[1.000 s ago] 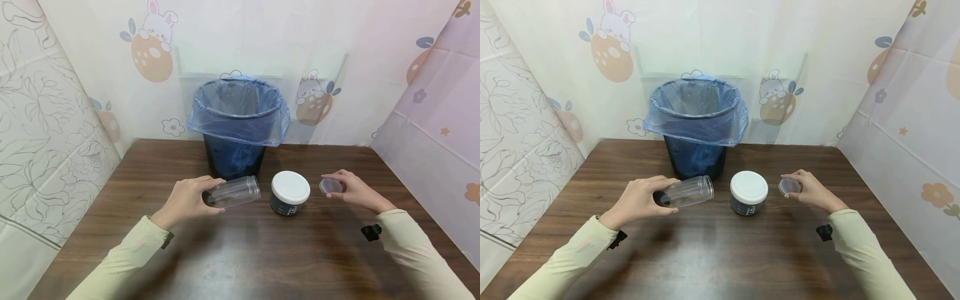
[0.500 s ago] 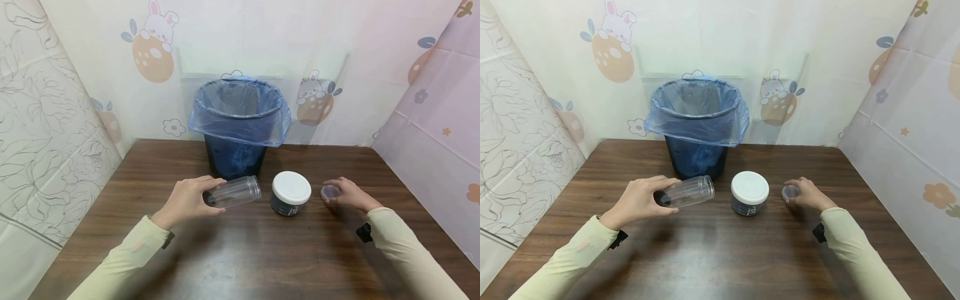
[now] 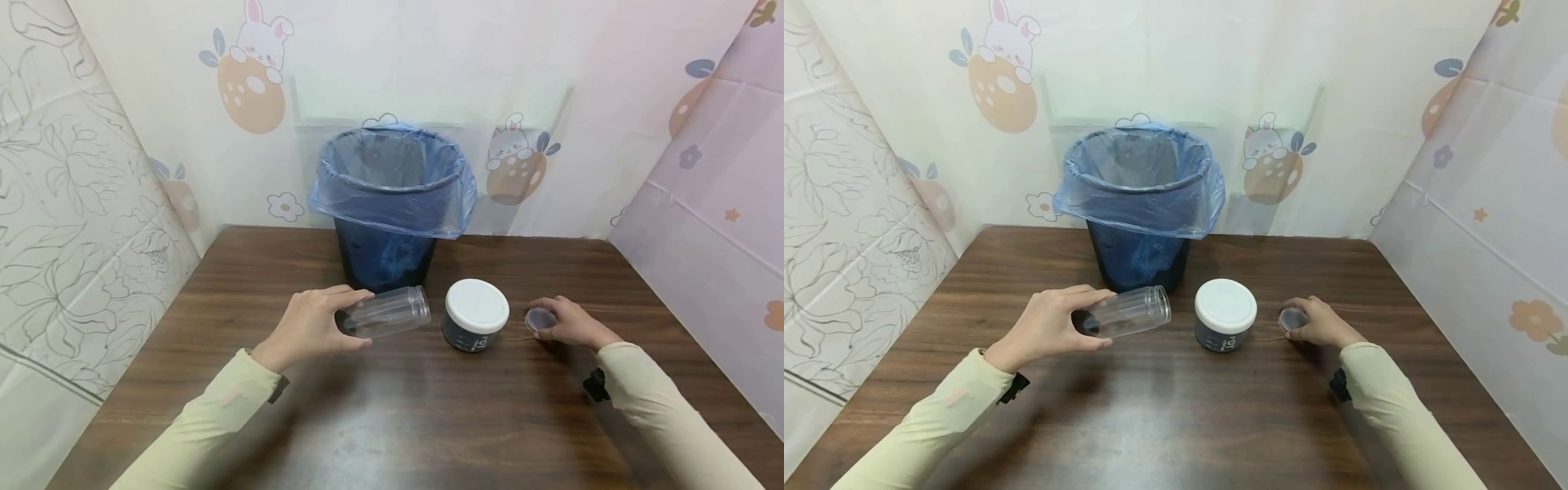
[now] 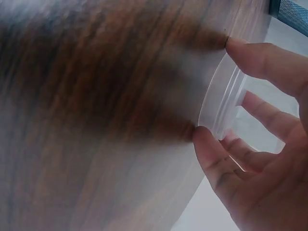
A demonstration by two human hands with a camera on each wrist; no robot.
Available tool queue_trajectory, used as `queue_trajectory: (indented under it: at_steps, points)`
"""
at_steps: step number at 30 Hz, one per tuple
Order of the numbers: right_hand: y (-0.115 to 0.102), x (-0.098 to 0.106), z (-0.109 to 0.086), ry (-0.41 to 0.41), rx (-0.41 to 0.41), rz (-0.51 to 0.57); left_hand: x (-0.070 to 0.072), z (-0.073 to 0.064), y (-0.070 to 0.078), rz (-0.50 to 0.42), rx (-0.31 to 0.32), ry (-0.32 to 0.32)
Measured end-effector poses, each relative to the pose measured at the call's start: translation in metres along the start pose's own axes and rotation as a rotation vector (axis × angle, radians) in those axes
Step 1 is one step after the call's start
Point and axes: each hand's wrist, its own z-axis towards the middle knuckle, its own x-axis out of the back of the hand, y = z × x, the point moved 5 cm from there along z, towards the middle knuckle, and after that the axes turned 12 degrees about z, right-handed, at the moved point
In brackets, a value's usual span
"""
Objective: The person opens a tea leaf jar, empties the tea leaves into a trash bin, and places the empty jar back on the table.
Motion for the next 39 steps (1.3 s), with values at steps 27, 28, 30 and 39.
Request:
queue_trajectory:
  at_steps: [27, 28, 30, 39]
  points:
    - [-0.081, 0.067, 0.033, 0.189, 0.077, 0.010, 0.095, 0.078, -0.023, 0.058, 0.024, 0.027]
    - [-0.088, 0.071, 0.037, 0.196, 0.075, 0.033, 0.098, 0.082, -0.023, 0.054, 0.023, 0.023]
    - [-0.104, 0.080, 0.044, 0.219, 0.085, 0.090, 0.104, 0.091, -0.024, 0.053, 0.021, 0.018]
    - [-0.175, 0.113, 0.081, 0.364, 0.123, 0.372, 0.127, 0.124, -0.034, 0.082, 0.069, -0.005]
